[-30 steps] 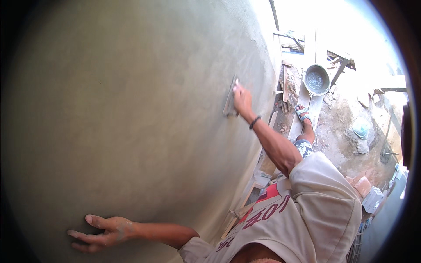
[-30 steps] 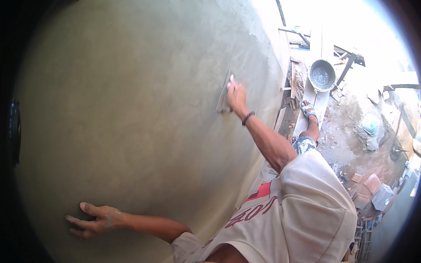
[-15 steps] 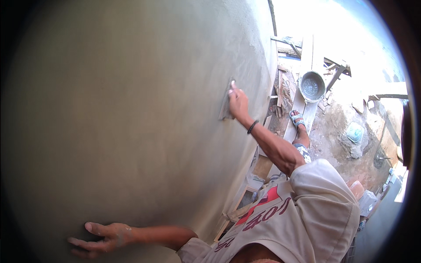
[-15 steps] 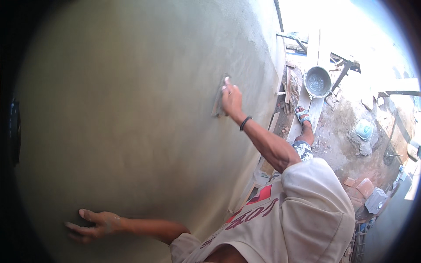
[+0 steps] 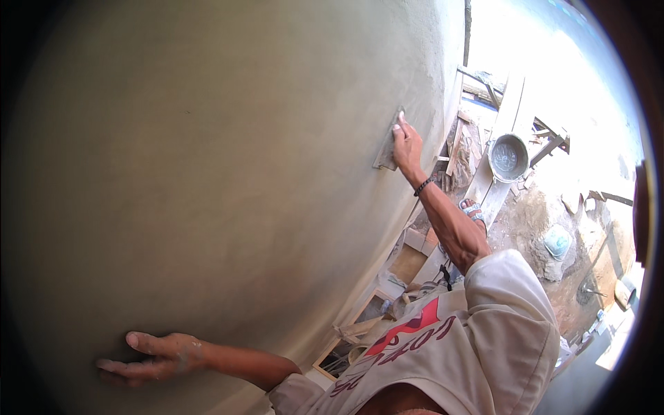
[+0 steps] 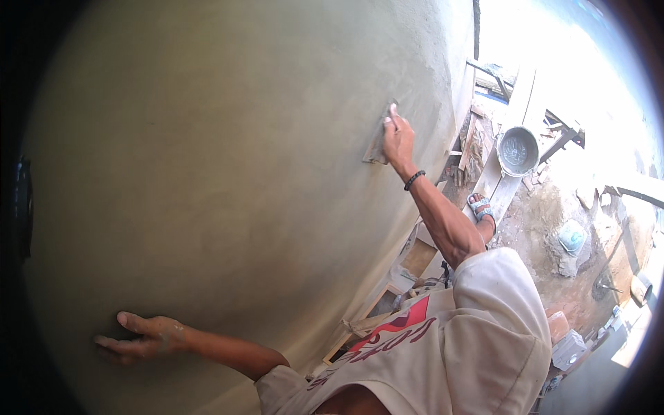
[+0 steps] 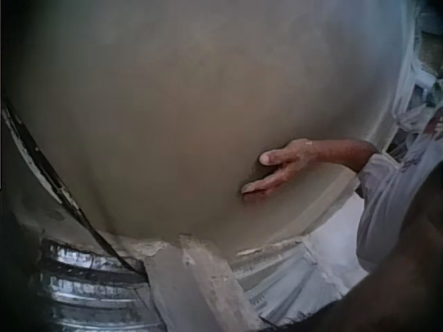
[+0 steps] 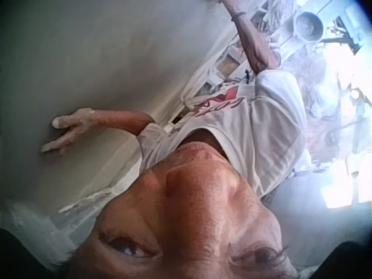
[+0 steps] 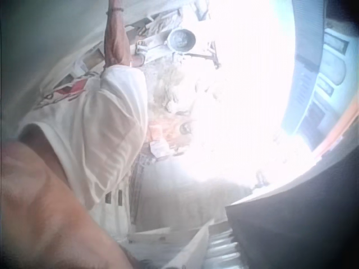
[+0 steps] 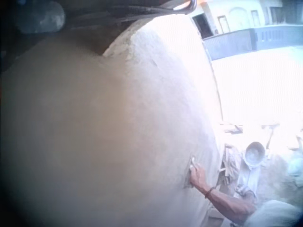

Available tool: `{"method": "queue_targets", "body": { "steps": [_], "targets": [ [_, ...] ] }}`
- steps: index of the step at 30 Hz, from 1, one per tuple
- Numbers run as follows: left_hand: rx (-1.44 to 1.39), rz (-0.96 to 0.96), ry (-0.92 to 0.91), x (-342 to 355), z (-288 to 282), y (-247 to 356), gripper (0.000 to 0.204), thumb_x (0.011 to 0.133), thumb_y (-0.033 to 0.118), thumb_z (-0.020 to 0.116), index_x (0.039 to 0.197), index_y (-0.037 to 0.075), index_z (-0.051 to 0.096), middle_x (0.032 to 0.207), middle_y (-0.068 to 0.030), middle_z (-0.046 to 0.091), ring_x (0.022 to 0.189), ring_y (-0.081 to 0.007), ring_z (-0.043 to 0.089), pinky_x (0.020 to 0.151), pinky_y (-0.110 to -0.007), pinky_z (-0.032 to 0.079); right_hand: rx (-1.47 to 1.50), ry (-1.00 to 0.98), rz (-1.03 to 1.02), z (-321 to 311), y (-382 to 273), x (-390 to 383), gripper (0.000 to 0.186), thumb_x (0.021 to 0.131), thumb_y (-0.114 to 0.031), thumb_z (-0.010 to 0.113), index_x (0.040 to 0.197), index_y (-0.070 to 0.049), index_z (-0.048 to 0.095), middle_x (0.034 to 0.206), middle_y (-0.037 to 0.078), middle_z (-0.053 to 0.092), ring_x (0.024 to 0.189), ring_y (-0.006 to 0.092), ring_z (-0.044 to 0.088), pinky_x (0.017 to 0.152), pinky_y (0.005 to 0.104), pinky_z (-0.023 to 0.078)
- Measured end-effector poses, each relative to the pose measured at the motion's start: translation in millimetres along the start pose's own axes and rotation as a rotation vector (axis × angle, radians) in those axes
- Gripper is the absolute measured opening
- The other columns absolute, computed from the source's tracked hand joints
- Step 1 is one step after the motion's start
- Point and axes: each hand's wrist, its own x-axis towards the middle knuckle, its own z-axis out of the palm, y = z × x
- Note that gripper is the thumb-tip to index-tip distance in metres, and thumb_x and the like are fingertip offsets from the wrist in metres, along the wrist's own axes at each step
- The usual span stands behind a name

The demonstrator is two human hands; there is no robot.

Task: The person smooths a newly applied layer of plaster on a wall and ceiling using a hand trowel, occasionally picking up more material from a bucket.

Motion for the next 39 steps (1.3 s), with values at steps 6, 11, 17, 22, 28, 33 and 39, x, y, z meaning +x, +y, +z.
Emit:
{"method": "queue_targets", "body": {
  "steps": [6, 11, 17, 22, 28, 33, 39],
  "targets": [
    [0.048, -0.071, -0.037, 2.5, -7.1, 2.7, 0.069, 0.098, 0.047, 0.057, 0.142, -0.004, 0.044, 0.144, -0.0297, 0.034, 0.137, -0.0416, 0.033, 0.11, -0.052, 0.034, -0.006, 0.064, -0.156, -43.5, -103.9, 124.1, 0.041, 0.093, -0.016, 0.058, 0.132, -0.007, 0.062, 0.096, 0.025, 0.065, 0.092, 0.0343, 0.064, 0.086, 0.04, 0.049],
    [0.06, 0.055, -0.048, 6.7, -6.4, -5.1, 0.069, 0.098, 0.045, 0.058, 0.143, -0.004, 0.042, 0.144, -0.0315, 0.031, 0.138, -0.0444, 0.03, 0.108, -0.054, 0.036, 0.157, 0.062, -0.008, -19.1, -46.8, 112.3, 0.043, 0.093, -0.018, 0.055, 0.134, -0.007, 0.06, 0.117, 0.029, 0.065, 0.105, 0.0386, 0.063, 0.095, 0.0393, 0.047],
    [-0.058, 0.063, -0.013, 7.7, 4.5, -1.8, 0.07, 0.096, 0.048, 0.059, 0.139, -0.006, 0.046, 0.139, -0.0375, 0.031, 0.131, -0.0508, 0.035, 0.104, -0.06, 0.035, 0.082, 0.057, -0.405, -40.2, -205.9, 66.0, 0.037, 0.092, -0.019, 0.063, 0.128, -0.009, 0.066, 0.076, 0.014, 0.057, 0.073, 0.026, 0.059, 0.07, 0.0366, 0.047],
    [-0.094, 0.097, -0.027, 4.6, -0.9, -22.1, 0.072, 0.095, 0.048, 0.059, 0.141, -0.005, 0.043, 0.138, -0.0367, 0.028, 0.129, -0.0507, 0.035, 0.101, -0.059, 0.04, 0.165, -0.024, -0.935, -48.2, -340.1, -11.5, 0.032, 0.09, -0.015, 0.061, 0.119, -0.007, 0.071, 0.077, 0.009, 0.061, 0.076, 0.0276, 0.058, 0.067, 0.0382, 0.048],
    [0.011, 0.137, -0.057, 4.8, -7.6, -28.1, 0.073, 0.092, 0.048, 0.062, 0.14, -0.005, 0.045, 0.137, -0.0368, 0.03, 0.131, -0.0521, 0.031, 0.106, -0.065, 0.03, 0.099, -0.343, -0.937, -42.8, -239.5, -148.6, 0.047, 0.084, -0.012, 0.07, 0.13, -0.018, 0.067, 0.1, 0.017, 0.055, 0.089, 0.0325, 0.058, 0.077, 0.0428, 0.046],
    [0.003, 0.163, -0.046, 5.6, -10.9, -26.9, 0.069, 0.091, 0.04, 0.065, 0.14, -0.005, 0.045, 0.139, -0.0365, 0.032, 0.135, -0.0494, 0.028, 0.111, -0.065, 0.019, 0.189, -0.235, -0.927, -50.9, -345.0, -118.0, 0.042, 0.09, -0.007, 0.065, 0.131, -0.004, 0.064, 0.095, 0.015, 0.054, 0.083, 0.029, 0.056, 0.07, 0.0367, 0.048],
    [-0.036, 0.233, 0.095, -0.3, -6.6, -50.7, 0.063, 0.098, 0.041, 0.056, 0.144, -0.001, 0.045, 0.149, -0.0307, 0.029, 0.141, -0.0486, 0.023, 0.114, -0.061, 0.02, 0.094, -0.314, -1.092, -41.7, -284.8, -162.1, 0.048, 0.085, -0.011, 0.07, 0.132, -0.017, 0.064, 0.098, 0.013, 0.051, 0.088, 0.0297, 0.052, 0.079, 0.0418, 0.041]
  ]
}}
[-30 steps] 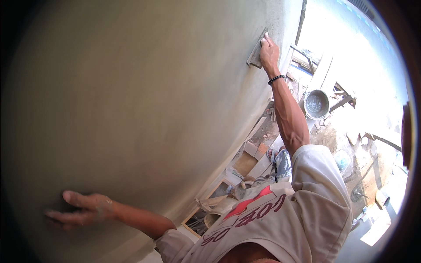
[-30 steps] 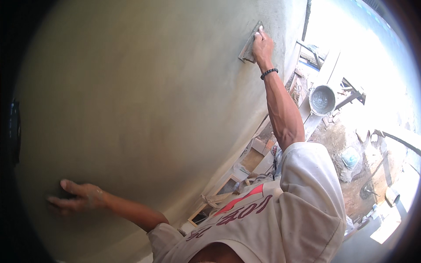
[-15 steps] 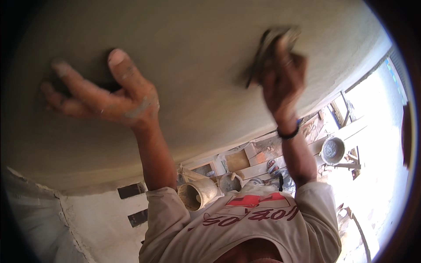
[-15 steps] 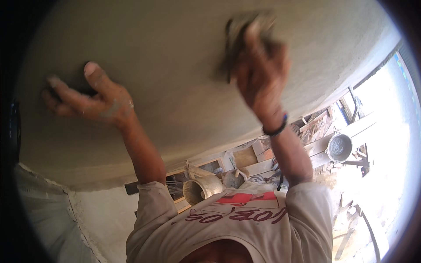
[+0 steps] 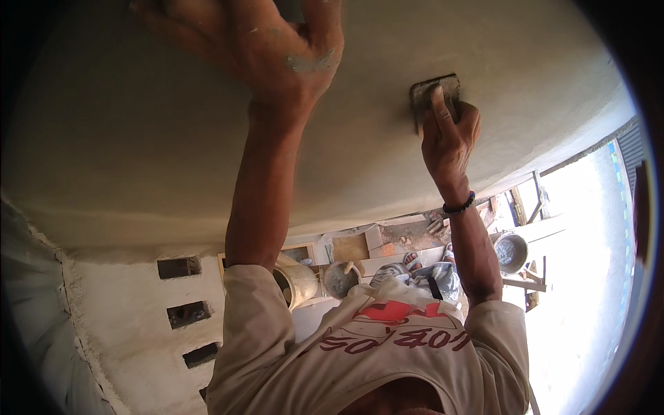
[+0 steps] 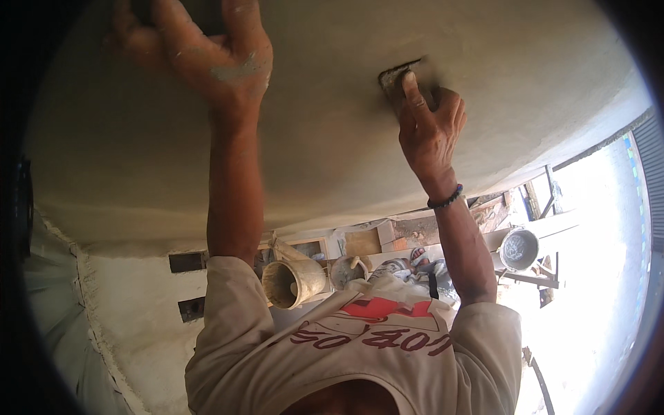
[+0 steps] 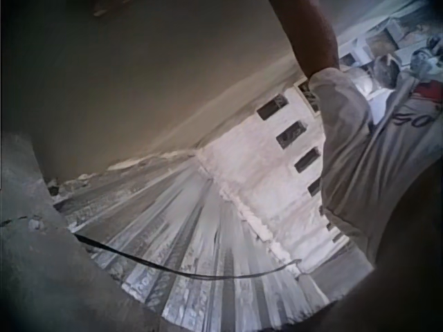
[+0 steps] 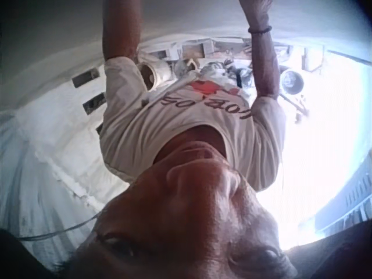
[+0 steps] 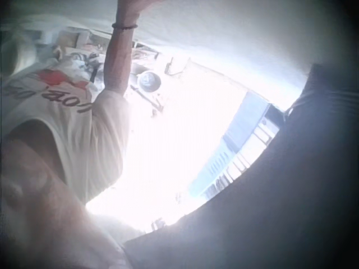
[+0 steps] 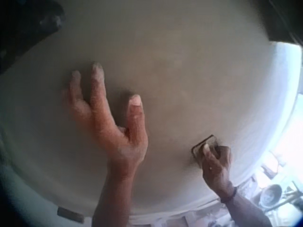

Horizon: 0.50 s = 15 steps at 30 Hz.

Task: The person smooths a newly applied layer of plaster on a wall and ceiling using a hand trowel, occasionally picking up more material from a bucket.

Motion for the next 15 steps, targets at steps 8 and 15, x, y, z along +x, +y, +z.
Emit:
{"method": "queue_targets", "body": {
  "steps": [8, 15],
  "targets": [
    [-0.384, -0.402, -0.178, -34.8, -99.5, 41.1, 0.063, 0.093, 0.028, 0.062, 0.143, -0.005, 0.042, 0.151, -0.0295, 0.028, 0.142, -0.0412, 0.025, 0.114, -0.054, 0.021, 0.001, 0.001, -0.012, -4.7, -10.3, 24.7, 0.046, 0.087, -0.01, 0.07, 0.132, -0.013, 0.063, 0.102, 0.015, 0.051, 0.091, 0.0301, 0.053, 0.081, 0.0411, 0.043],
    [-0.533, -0.66, -0.557, -95.0, -137.3, 137.5, 0.058, 0.086, 0.023, 0.067, 0.139, 0.005, 0.053, 0.148, -0.029, 0.03, 0.135, -0.0475, 0.029, 0.108, -0.058, 0.026, 0.012, 0.075, 0.066, -2.4, -27.6, 38.8, 0.048, 0.093, -0.014, 0.066, 0.138, -0.002, 0.056, 0.097, 0.018, 0.054, 0.085, 0.0311, 0.06, 0.073, 0.0398, 0.05]
  ]
}}
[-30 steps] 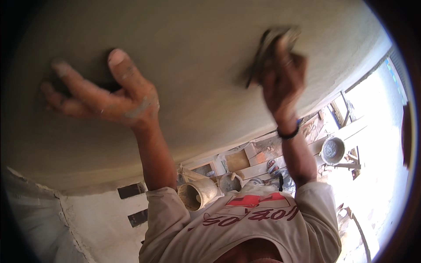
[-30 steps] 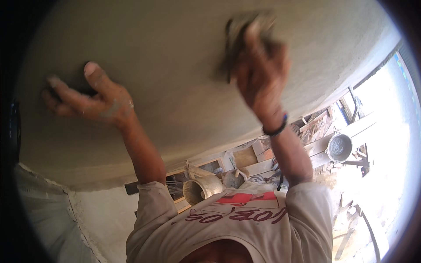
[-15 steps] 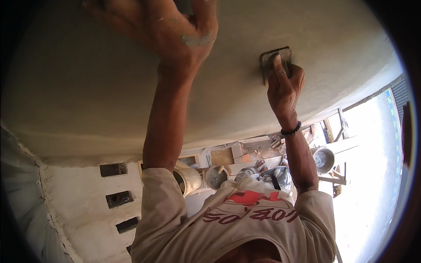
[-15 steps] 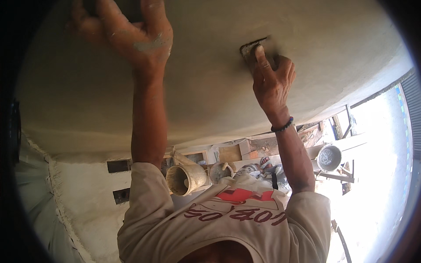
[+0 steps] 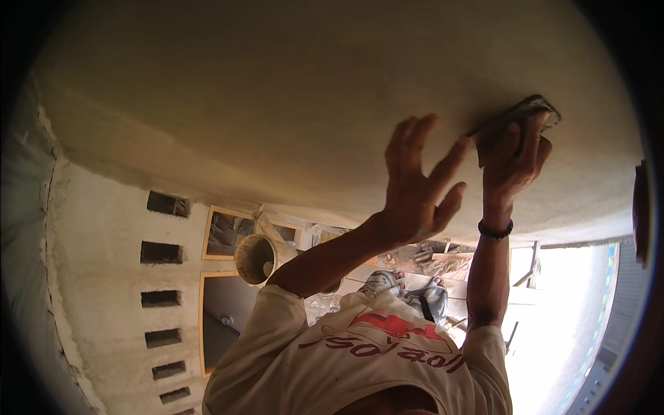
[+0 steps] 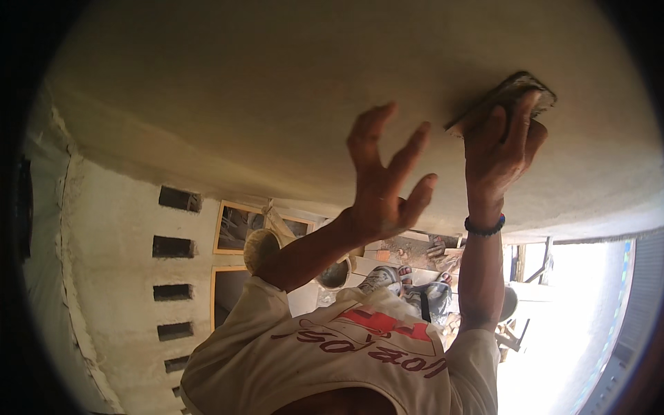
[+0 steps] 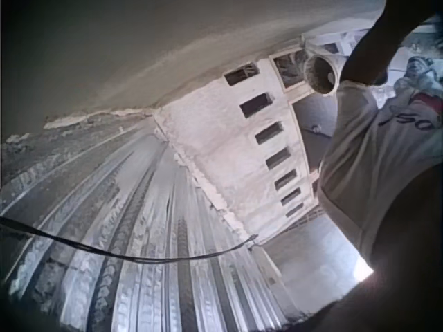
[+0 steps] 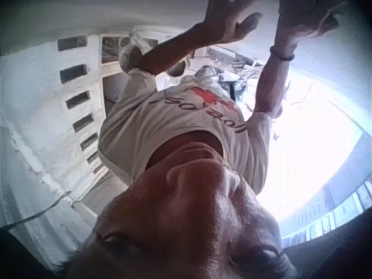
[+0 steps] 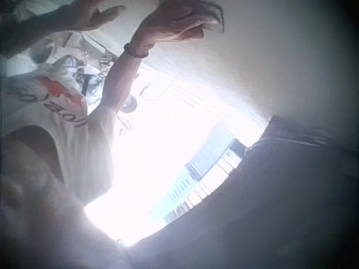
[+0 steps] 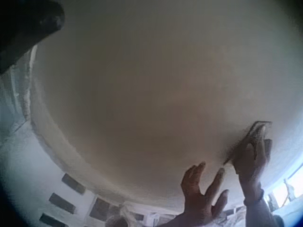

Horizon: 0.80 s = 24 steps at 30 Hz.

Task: The person smooths a newly applied layer of plaster on a wall and ceiling using a hand trowel, occasionally picking up more material from a bucket.

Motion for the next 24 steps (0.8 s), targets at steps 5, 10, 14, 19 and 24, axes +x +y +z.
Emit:
{"method": "queue_targets", "body": {
  "steps": [5, 10, 14, 19, 24],
  "targets": [
    [-0.111, 0.008, 0.158, 11.7, 33.7, -3.4, 0.063, 0.078, 0.012, 0.072, 0.138, 0.013, 0.054, 0.136, -0.0232, 0.043, 0.118, -0.0403, 0.046, 0.092, -0.051, 0.041, 0.26, -0.239, -0.281, -6.1, -33.2, 32.7, 0.059, 0.103, -0.034, 0.05, 0.145, 0.006, 0.042, 0.123, 0.029, 0.056, 0.105, 0.0386, 0.06, 0.085, 0.0453, 0.05],
    [0.101, 0.02, 0.358, 54.5, 45.8, 10.5, 0.055, 0.081, 0.024, 0.067, 0.135, 0.022, 0.057, 0.121, -0.0171, 0.053, 0.102, -0.0337, 0.053, 0.081, -0.047, 0.042, 0.455, -0.48, -0.128, -22.8, -15.7, 35.2, 0.057, 0.108, -0.034, 0.037, 0.147, 0.008, 0.037, 0.151, 0.025, 0.041, 0.139, 0.0349, 0.041, 0.113, 0.0427, 0.036],
    [0.149, -0.022, 0.353, 75.8, 53.9, 12.0, 0.052, 0.082, 0.03, 0.063, 0.133, 0.024, 0.058, 0.108, -0.0124, 0.053, 0.091, -0.0291, 0.053, 0.075, -0.047, 0.042, 0.334, -0.5, -0.159, -51.1, 39.1, 55.4, 0.049, 0.108, -0.029, 0.038, 0.14, 0.006, 0.048, 0.137, 0.025, 0.055, 0.121, 0.0323, 0.057, 0.108, 0.0436, 0.041],
    [0.389, -0.194, 0.493, 28.1, 38.3, -36.5, 0.05, 0.078, 0.021, 0.066, 0.128, 0.02, 0.063, 0.096, -0.0129, 0.052, 0.083, -0.0278, 0.052, 0.069, -0.047, 0.042, -0.13, 0.21, -0.52, -46.1, 61.3, 89.8, 0.054, 0.108, -0.036, 0.036, 0.137, 0.007, 0.051, 0.116, 0.02, 0.064, 0.095, 0.0246, 0.064, 0.08, 0.0351, 0.052],
    [0.386, -0.559, 0.598, -37.5, 22.3, -103.0, 0.057, 0.083, 0.014, 0.067, 0.138, 0.027, 0.057, 0.097, -0.0158, 0.053, 0.081, -0.0306, 0.055, 0.064, -0.042, 0.045, -0.115, 0.183, -0.647, -29.4, 110.8, 96.0, 0.051, 0.107, -0.034, 0.042, 0.142, 0.002, 0.047, 0.13, 0.025, 0.049, 0.111, 0.0311, 0.056, 0.083, 0.0415, 0.052]
  ]
}}
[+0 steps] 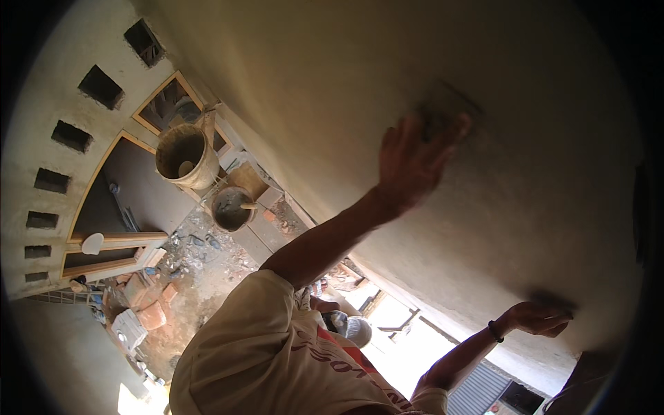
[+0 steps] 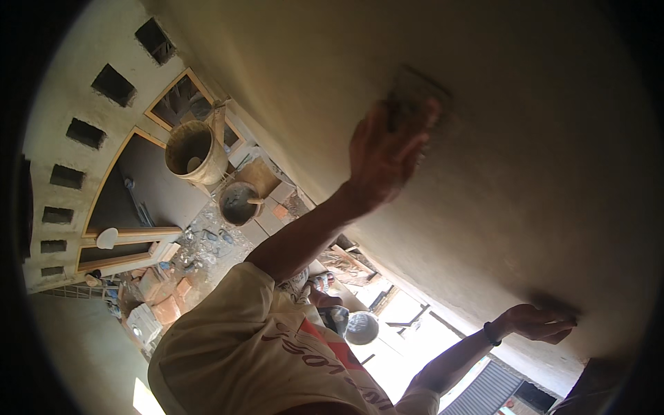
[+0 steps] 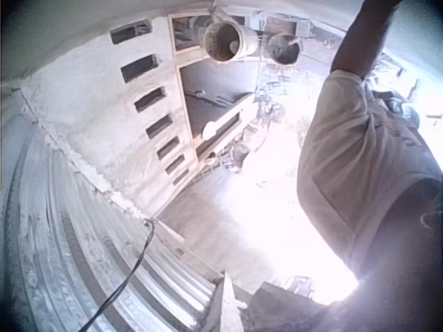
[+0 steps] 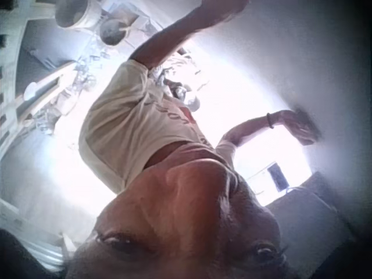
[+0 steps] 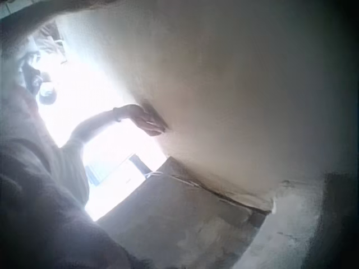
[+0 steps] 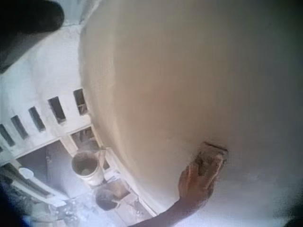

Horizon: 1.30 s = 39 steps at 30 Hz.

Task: The person smooths a newly applied layer of plaster on a wall and ceiling using a hand trowel, occasionally picking up more material from a bucket.

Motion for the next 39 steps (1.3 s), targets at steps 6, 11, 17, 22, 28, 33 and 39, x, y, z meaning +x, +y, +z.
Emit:
{"method": "queue_targets", "body": {
  "steps": [6, 11, 17, 22, 28, 33, 39],
  "targets": [
    [-0.11, -0.497, 0.291, -58.8, 14.6, -94.2, 0.047, 0.094, 0.009, 0.055, 0.141, 0.013, 0.054, 0.09, -0.0154, 0.055, 0.067, -0.0319, 0.058, 0.062, -0.043, 0.051, -0.018, -0.008, -0.094, 22.5, 10.8, -11.7, 0.055, 0.108, -0.043, 0.034, 0.15, -0.008, 0.04, 0.13, 0.029, 0.043, 0.112, 0.0365, 0.05, 0.085, 0.0482, 0.047],
    [-0.106, -0.165, 0.025, -41.3, 20.4, 26.3, 0.063, 0.081, 0.009, 0.066, 0.14, 0.027, 0.056, 0.109, -0.0155, 0.057, 0.09, -0.0326, 0.061, 0.068, -0.041, 0.056, -0.004, -0.053, -0.126, 10.5, 3.4, -8.2, 0.056, 0.107, -0.043, 0.033, 0.152, -0.009, 0.038, 0.134, 0.028, 0.041, 0.117, 0.0386, 0.047, 0.091, 0.0501, 0.045],
    [-0.124, -0.377, 0.199, 63.2, -35.8, -21.1, 0.05, 0.088, 0.01, 0.062, 0.136, 0.02, 0.059, 0.095, -0.0156, 0.06, 0.077, -0.0322, 0.062, 0.063, -0.043, 0.054, -0.149, -0.073, -0.126, 11.1, 14.7, -16.9, 0.058, 0.107, -0.04, 0.029, 0.151, -0.002, 0.037, 0.144, 0.031, 0.036, 0.131, 0.0444, 0.037, 0.102, 0.057, 0.035],
    [-0.134, -0.535, 0.238, -37.6, 10.7, -24.7, 0.052, 0.088, 0.007, 0.062, 0.138, 0.02, 0.057, 0.089, -0.016, 0.059, 0.076, -0.034, 0.063, 0.062, -0.045, 0.054, -0.081, -0.028, -0.201, 20.3, 15.8, -22.9, 0.058, 0.107, -0.037, 0.029, 0.149, 0.003, 0.037, 0.151, 0.03, 0.034, 0.137, 0.046, 0.031, 0.108, 0.0603, 0.027],
    [-0.101, -0.36, 0.219, 37.7, -18.7, -26.4, 0.047, 0.092, 0.011, 0.059, 0.138, 0.023, 0.058, 0.097, -0.0195, 0.062, 0.08, -0.0355, 0.064, 0.066, -0.045, 0.054, -0.063, -0.018, -0.217, 10.1, 26.2, -24.8, 0.056, 0.107, -0.037, 0.034, 0.15, 0.0, 0.037, 0.151, 0.028, 0.034, 0.14, 0.0438, 0.029, 0.111, 0.0596, 0.024],
    [-0.136, -0.865, 0.409, -81.3, 16.9, -162.5, 0.045, 0.095, 0.011, 0.056, 0.14, 0.01, 0.055, 0.084, -0.0188, 0.062, 0.079, -0.0352, 0.065, 0.072, -0.045, 0.051, -0.06, -0.021, -0.286, 17.0, 18.5, -23.9, 0.058, 0.108, -0.039, 0.029, 0.151, -0.001, 0.035, 0.154, 0.028, 0.031, 0.141, 0.0429, 0.028, 0.112, 0.0591, 0.024],
    [-0.078, -0.375, 0.154, -16.6, 1.3, -31.8, 0.054, 0.087, 0.01, 0.063, 0.138, 0.025, 0.058, 0.099, -0.0146, 0.058, 0.086, -0.0343, 0.063, 0.075, -0.045, 0.055, -0.12, -0.05, -0.207, 8.8, 30.9, -27.1, 0.059, 0.107, -0.04, 0.027, 0.151, -0.002, 0.035, 0.154, 0.027, 0.03, 0.143, 0.0419, 0.023, 0.112, 0.0587, 0.023]
  ]
}}
